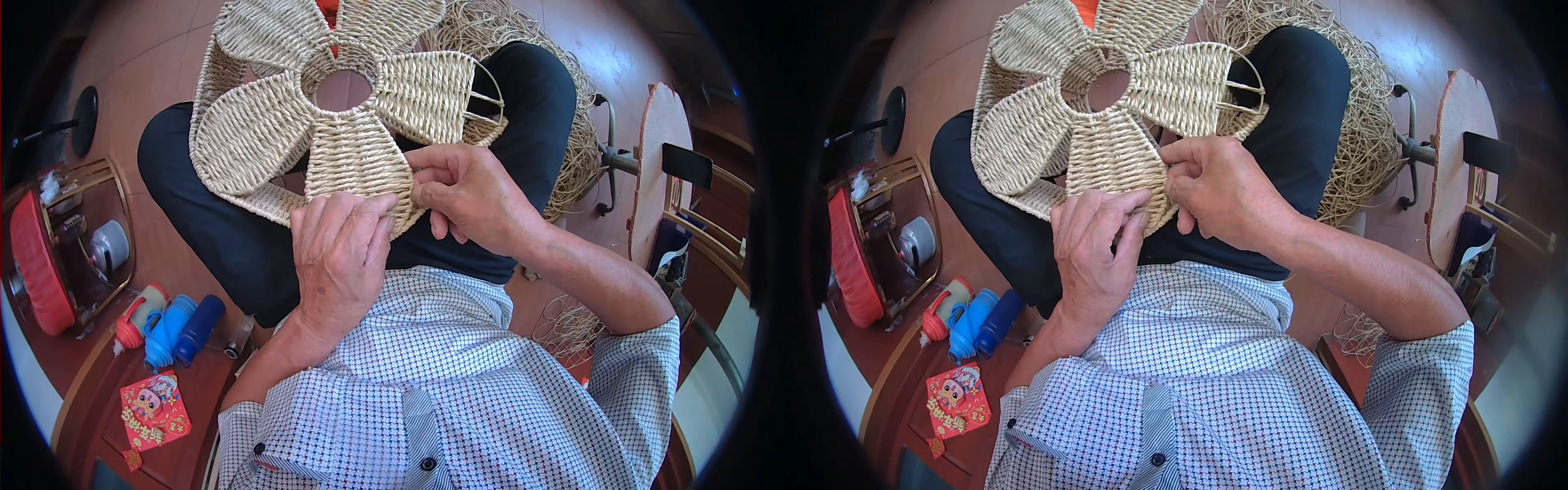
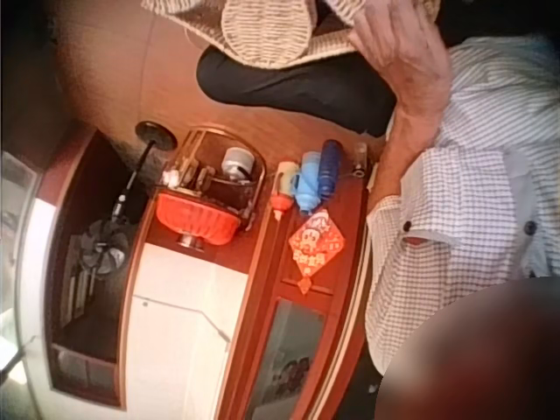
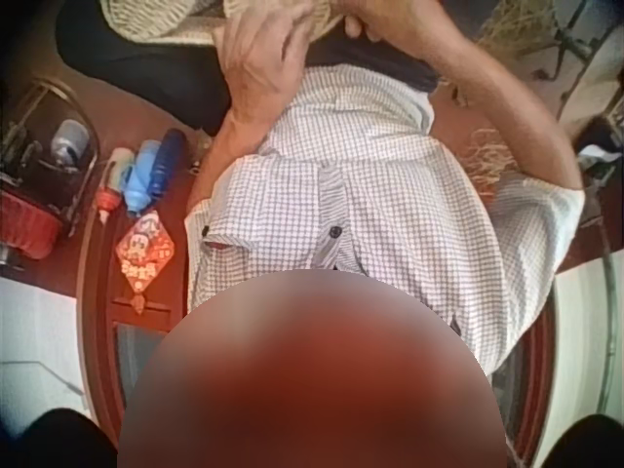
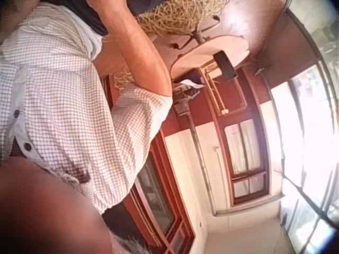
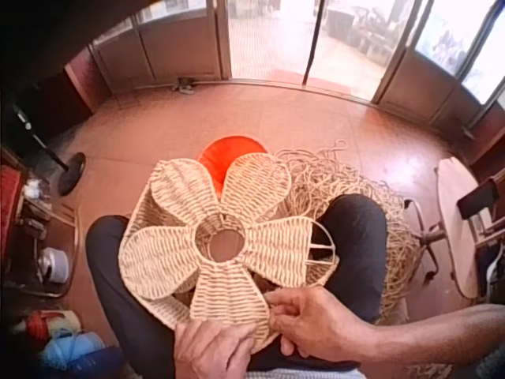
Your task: Weaving dried plant fibers around a star-shaped wicker frame to create a basket or decorative item.
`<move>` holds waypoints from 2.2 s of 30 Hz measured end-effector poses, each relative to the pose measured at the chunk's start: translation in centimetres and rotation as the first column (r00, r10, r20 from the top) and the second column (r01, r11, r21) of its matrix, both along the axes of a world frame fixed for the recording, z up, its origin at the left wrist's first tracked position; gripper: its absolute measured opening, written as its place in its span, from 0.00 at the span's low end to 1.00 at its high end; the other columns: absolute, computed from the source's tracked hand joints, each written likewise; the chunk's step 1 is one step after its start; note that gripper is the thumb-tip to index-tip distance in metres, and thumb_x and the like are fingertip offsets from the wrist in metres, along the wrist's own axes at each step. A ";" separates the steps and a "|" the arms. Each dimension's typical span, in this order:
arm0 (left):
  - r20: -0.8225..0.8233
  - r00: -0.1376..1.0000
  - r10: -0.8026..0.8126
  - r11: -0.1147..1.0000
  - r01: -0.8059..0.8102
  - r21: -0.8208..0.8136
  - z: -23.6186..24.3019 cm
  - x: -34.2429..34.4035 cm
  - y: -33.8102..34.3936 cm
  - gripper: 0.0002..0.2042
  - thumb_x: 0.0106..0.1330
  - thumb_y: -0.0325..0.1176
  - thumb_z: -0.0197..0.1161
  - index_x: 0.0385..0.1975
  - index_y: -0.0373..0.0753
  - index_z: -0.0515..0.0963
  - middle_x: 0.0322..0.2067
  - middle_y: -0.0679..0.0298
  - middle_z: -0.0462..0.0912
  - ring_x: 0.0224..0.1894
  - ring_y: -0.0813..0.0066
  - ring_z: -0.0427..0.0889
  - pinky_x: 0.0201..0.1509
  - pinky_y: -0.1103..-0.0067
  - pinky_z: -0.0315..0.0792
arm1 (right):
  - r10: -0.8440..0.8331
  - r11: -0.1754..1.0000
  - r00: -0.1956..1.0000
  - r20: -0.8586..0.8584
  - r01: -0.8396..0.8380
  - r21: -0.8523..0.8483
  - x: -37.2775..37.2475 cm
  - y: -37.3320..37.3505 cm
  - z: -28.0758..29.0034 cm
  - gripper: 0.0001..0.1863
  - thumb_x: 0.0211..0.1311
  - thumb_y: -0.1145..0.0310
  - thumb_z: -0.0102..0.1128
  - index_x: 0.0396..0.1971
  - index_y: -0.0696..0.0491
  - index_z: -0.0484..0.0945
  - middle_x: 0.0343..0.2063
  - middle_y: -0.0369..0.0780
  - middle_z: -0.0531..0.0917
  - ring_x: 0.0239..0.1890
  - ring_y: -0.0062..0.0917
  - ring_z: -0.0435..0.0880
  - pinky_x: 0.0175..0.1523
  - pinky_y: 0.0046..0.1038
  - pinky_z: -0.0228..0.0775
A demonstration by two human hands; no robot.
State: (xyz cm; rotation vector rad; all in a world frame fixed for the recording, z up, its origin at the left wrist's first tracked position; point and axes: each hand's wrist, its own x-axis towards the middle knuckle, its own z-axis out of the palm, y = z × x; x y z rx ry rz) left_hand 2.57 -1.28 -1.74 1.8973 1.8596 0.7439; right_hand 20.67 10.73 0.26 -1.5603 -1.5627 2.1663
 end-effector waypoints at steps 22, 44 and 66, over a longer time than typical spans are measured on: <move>0.004 1.000 0.004 0.993 -0.003 -0.118 1.6 -0.3 0.9 0.13 0.68 0.28 0.72 0.52 0.41 0.88 0.38 0.64 0.84 0.45 0.64 0.84 0.51 0.68 0.69 | -0.082 0.979 0.987 -0.140 0.053 -0.196 -0.5 0.0 -1.1 0.16 0.76 0.77 0.55 0.58 0.61 0.80 0.26 0.28 0.77 0.20 0.08 0.74 0.21 0.15 0.64; 0.171 0.980 -0.102 0.954 0.145 -0.264 2.8 -1.7 4.6 0.06 0.67 0.22 0.70 0.41 0.34 0.83 0.34 0.59 0.79 0.32 0.68 0.83 0.40 0.70 0.77 | -0.080 0.963 0.993 -0.089 0.054 -0.266 -0.7 0.2 -2.5 0.23 0.75 0.79 0.49 0.67 0.68 0.75 0.26 0.36 0.77 0.24 0.20 0.75 0.26 0.27 0.67; -0.004 0.975 -0.222 0.964 0.218 -0.152 2.8 -1.1 3.6 0.08 0.65 0.20 0.71 0.43 0.33 0.84 0.36 0.50 0.81 0.41 0.47 0.85 0.46 0.59 0.78 | -0.049 0.962 0.989 -0.138 0.009 -0.273 -0.9 -0.1 -3.2 0.22 0.68 0.82 0.54 0.61 0.63 0.76 0.26 0.34 0.76 0.22 0.18 0.73 0.23 0.25 0.66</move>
